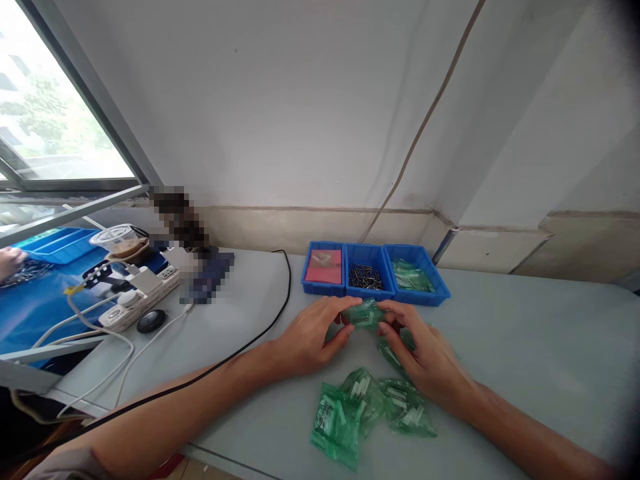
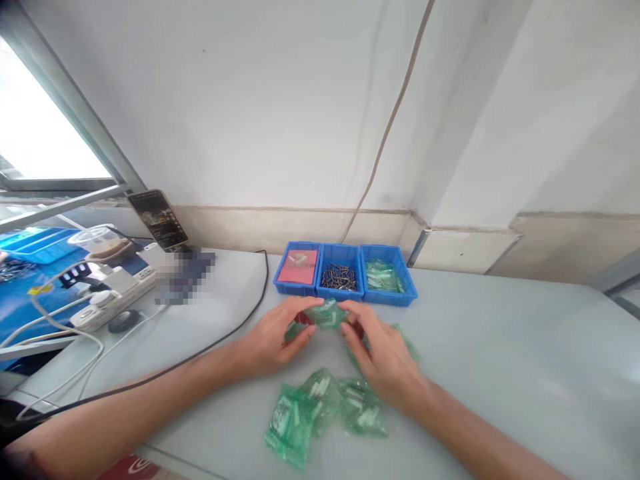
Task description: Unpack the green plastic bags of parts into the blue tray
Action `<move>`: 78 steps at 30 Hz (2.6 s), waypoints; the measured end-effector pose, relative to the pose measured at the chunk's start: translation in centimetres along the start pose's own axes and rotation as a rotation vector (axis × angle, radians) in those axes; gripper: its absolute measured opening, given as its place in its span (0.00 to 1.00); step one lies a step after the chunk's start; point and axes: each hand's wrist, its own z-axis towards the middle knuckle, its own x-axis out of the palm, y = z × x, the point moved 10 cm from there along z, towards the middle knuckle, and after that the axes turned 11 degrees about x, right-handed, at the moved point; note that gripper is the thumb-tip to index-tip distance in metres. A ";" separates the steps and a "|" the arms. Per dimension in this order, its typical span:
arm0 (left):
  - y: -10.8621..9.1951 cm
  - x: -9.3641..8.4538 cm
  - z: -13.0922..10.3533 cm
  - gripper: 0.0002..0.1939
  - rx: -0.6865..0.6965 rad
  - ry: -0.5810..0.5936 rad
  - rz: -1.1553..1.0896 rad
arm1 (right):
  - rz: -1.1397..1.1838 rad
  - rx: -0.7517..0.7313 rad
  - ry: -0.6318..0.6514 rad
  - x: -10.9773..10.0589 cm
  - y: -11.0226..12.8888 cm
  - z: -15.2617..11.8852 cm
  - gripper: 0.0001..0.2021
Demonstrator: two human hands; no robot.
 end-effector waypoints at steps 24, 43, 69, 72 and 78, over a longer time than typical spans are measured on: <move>-0.2 0.8 0.1 0.15 0.011 0.078 -0.013 | -0.115 -0.114 0.082 1.2 0.5 0.0 0.09; 0.0 0.5 0.0 0.17 -0.009 0.050 0.003 | -0.084 -0.090 0.059 0.6 0.8 0.0 0.10; -0.1 0.8 0.1 0.16 -0.007 0.092 0.009 | -0.100 -0.111 0.072 0.9 0.9 0.0 0.10; -0.1 0.8 0.1 0.15 -0.003 0.091 0.010 | -0.099 -0.114 0.076 1.0 0.8 -0.1 0.10; -0.3 0.7 0.2 0.15 0.005 0.092 0.012 | -0.095 -0.118 0.056 0.8 0.9 -0.1 0.10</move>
